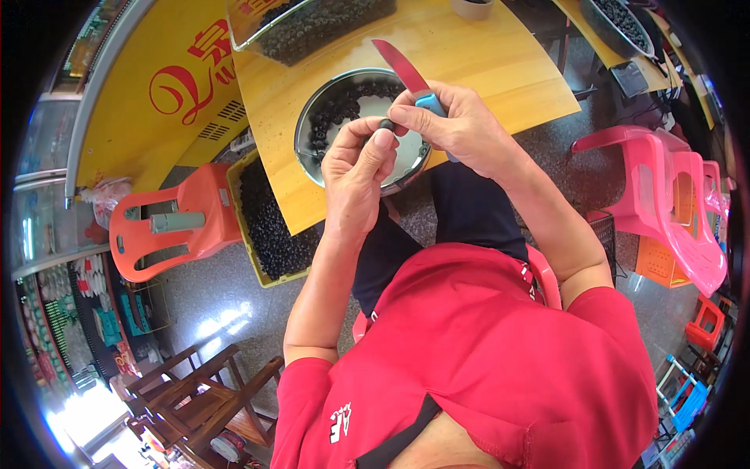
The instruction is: Peeling small dark fruits with a knife and placing them into a metal bowl.
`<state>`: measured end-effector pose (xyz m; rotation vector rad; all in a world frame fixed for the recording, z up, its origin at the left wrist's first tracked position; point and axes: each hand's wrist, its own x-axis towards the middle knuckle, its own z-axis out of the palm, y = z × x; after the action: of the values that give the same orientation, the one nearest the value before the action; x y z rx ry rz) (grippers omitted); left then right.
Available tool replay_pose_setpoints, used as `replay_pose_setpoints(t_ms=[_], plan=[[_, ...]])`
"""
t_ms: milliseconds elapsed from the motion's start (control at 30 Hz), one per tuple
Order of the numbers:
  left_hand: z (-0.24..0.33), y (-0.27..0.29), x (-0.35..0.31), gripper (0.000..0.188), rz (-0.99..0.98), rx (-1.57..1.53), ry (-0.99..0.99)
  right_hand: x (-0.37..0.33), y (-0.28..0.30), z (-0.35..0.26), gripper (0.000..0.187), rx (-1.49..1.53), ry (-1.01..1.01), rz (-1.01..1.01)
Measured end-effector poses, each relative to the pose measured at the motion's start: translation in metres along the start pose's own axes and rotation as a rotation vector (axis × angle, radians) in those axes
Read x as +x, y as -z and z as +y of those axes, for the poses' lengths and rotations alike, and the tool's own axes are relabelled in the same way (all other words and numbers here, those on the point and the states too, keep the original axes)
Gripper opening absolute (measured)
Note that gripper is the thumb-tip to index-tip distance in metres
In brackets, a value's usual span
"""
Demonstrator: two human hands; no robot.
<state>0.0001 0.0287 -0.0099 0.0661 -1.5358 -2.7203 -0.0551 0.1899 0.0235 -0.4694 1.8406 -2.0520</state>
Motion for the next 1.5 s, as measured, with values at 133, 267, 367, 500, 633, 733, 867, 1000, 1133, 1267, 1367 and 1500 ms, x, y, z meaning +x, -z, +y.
replay_pose_setpoints(t_ms=[133,267,367,500,633,733,867,1000,1133,1267,1367,1500], plan=[[-0.001,0.004,0.002,0.02,-0.02,-0.002,-0.043,-0.003,-0.001,0.011,0.022,-0.279,0.205,0.081],[0.0,0.004,0.003,0.019,-0.008,-0.004,-0.08,-0.008,-0.002,0.014,0.014,-0.732,0.509,0.086],[0.001,0.005,0.003,0.017,-0.04,-0.024,-0.072,-0.01,-0.003,0.015,0.012,-0.793,0.501,0.115],[0.0,0.004,0.003,0.016,-0.045,-0.012,-0.076,-0.01,-0.003,0.016,0.012,-0.838,0.516,0.128],[0.0,0.004,0.005,0.016,-0.04,0.004,-0.069,-0.01,-0.004,0.015,0.013,-0.866,0.514,0.128],[-0.002,0.003,0.005,0.016,-0.039,-0.001,-0.071,-0.01,-0.003,0.017,0.013,-0.863,0.507,0.14],[-0.002,0.003,0.004,0.016,-0.032,-0.012,-0.09,-0.01,-0.006,0.017,0.014,-0.877,0.509,0.142],[0.003,0.0,0.002,0.016,-0.046,-0.011,-0.104,-0.009,-0.007,0.018,0.012,-0.89,0.492,0.145],[0.011,-0.007,-0.008,0.017,-0.111,0.013,-0.151,-0.003,-0.002,0.026,0.012,-0.891,0.489,0.147],[0.013,0.0,-0.008,0.017,-0.031,0.036,-0.192,-0.011,-0.006,0.001,0.019,-0.458,0.101,0.064],[0.01,0.003,-0.008,0.017,-0.01,0.098,-0.216,-0.013,-0.01,-0.006,0.026,-0.173,0.072,-0.018],[0.007,0.002,-0.006,0.016,-0.021,0.192,-0.281,-0.012,-0.013,-0.005,0.026,-0.008,-0.02,-0.045]])
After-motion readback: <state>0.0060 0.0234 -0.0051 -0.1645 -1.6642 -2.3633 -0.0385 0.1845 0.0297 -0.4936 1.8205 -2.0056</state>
